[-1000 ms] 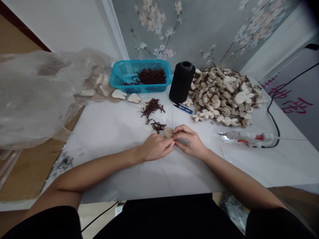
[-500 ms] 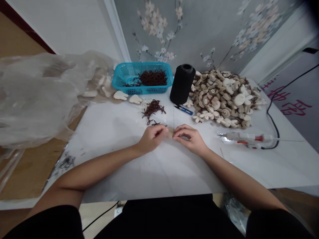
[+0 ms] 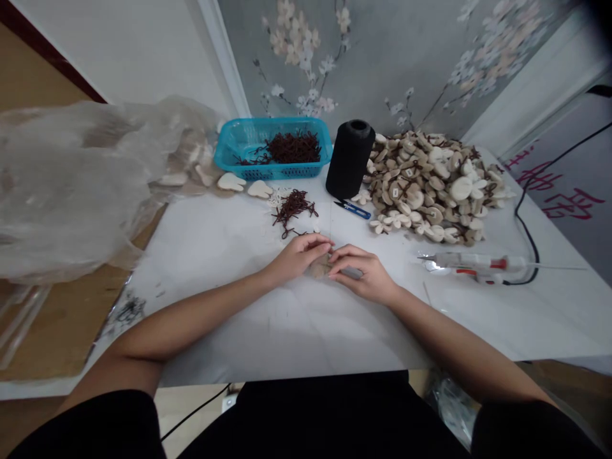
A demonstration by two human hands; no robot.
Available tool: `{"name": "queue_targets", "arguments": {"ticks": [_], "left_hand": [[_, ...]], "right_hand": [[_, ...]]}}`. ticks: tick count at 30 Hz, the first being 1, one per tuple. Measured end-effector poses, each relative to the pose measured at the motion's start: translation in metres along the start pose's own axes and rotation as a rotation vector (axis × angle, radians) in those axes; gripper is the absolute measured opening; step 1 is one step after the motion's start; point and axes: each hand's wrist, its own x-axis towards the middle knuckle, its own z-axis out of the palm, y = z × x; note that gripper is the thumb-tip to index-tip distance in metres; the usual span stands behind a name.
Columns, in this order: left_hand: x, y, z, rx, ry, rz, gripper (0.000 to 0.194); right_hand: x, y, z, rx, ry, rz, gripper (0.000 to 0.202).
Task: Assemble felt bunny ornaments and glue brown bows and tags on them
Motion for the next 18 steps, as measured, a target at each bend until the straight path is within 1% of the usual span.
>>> {"name": "queue_targets", "arguments": {"ticks": [3,6,9,11,13,15,18], "left_hand": [[0.0007,0.0010,-0.0012,-0.031,-0.021,0.004,0.027],[0.0002,0.0009,-0.0008,-0.187,-0.027,-0.040,0.026],[-0.0009,0.0006,-0.0001,-0.359,-0.027,-0.125,0.024],[-0.0008,0.0001,-0.0003,-0.464,-0.005,-0.161,0.022],[0.0005,-0.0009,-0.0012,-0.567,0.031,-0.180,0.019],[0.0021,-0.0018,-0.0023,-0.659,0.045,-0.184,0.016],[0.0028,-0.0021,-0.0040,-0.756,0.004,-0.146,0.014]], "right_hand": [[-0.0008,0.0001,0.0007,-0.012,-0.014,-0.024,0.004],[-0.0018,-0.0009,0.0009,-0.004,-0.011,-0.058,0.005],[-0.0030,-0.0042,0.0010,-0.003,0.020,-0.095,0.008],[-0.0035,-0.0064,0.0007,0.000,0.078,-0.103,0.009],[-0.0036,-0.0074,0.0001,0.023,0.160,-0.077,0.009],[-0.0031,-0.0065,-0.0004,0.052,0.254,-0.008,0.006],[-0.0020,-0.0022,-0.0007,0.071,0.371,0.128,0.001]]}}
